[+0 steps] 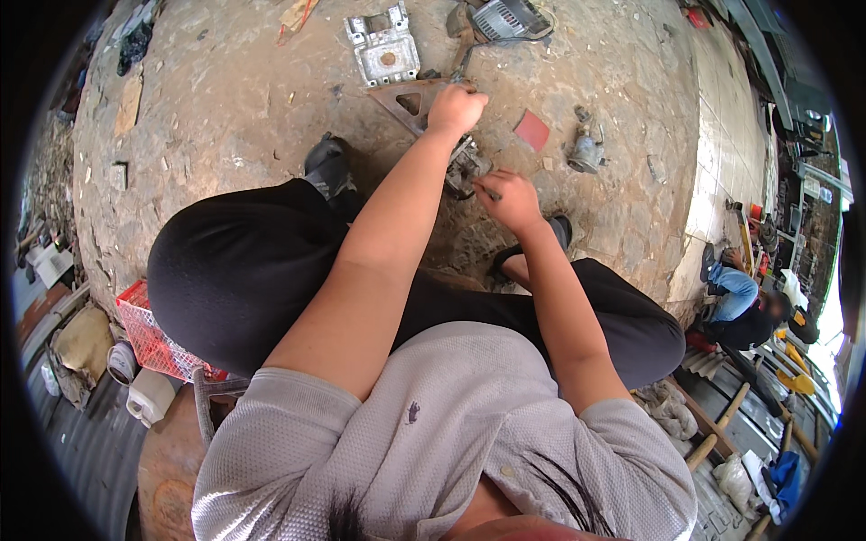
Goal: The person sits on the floor and uses a small metal tool to scrape and clean a mechanical part. They repeatedly scrape the surface and edges of the part, occasionally repositioning it with their hands.
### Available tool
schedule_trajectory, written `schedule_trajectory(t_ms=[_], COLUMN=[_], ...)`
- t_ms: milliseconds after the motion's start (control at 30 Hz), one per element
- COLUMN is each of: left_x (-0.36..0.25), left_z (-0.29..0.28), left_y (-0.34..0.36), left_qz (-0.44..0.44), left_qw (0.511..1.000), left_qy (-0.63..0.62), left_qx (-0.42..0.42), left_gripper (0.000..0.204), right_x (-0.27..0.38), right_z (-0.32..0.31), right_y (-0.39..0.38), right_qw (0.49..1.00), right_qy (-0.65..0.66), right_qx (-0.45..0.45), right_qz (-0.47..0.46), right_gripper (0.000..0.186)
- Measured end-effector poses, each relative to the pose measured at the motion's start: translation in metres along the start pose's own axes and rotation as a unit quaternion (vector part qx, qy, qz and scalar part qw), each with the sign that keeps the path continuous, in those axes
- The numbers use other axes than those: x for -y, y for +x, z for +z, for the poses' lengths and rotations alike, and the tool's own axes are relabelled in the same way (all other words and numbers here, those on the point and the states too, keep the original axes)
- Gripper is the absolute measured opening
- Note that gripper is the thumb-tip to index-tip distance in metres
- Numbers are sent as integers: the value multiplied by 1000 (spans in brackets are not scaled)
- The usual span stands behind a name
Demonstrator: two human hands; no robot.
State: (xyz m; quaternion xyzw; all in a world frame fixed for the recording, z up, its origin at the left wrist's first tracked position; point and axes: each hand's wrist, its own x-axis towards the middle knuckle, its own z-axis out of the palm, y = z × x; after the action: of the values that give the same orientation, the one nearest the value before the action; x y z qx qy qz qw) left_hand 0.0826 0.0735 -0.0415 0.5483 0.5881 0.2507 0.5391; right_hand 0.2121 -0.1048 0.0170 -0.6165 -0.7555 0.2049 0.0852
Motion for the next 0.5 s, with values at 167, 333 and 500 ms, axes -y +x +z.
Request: schedule_trajectory(t_ms=[167,333,500], left_x=[2,5,-3], left_z=[2,3,-1], left_y=[2,3,-2], left_qz=[-5,6,-4], left_qw=[1000,1000,1000], left_qy=[7,-2,7], left_qx=[-15,-26,-10], left_gripper=[39,41,41], right_x=[2,-4,-6], right_z=[-4,-3,-4], right_y=[1,-1,-1], right_qw=[999,994,991], right_qy=[43,99,127], right_qx=[-14,-10,20], right_qz=[-5,54,42], right_gripper=[14,16,14])
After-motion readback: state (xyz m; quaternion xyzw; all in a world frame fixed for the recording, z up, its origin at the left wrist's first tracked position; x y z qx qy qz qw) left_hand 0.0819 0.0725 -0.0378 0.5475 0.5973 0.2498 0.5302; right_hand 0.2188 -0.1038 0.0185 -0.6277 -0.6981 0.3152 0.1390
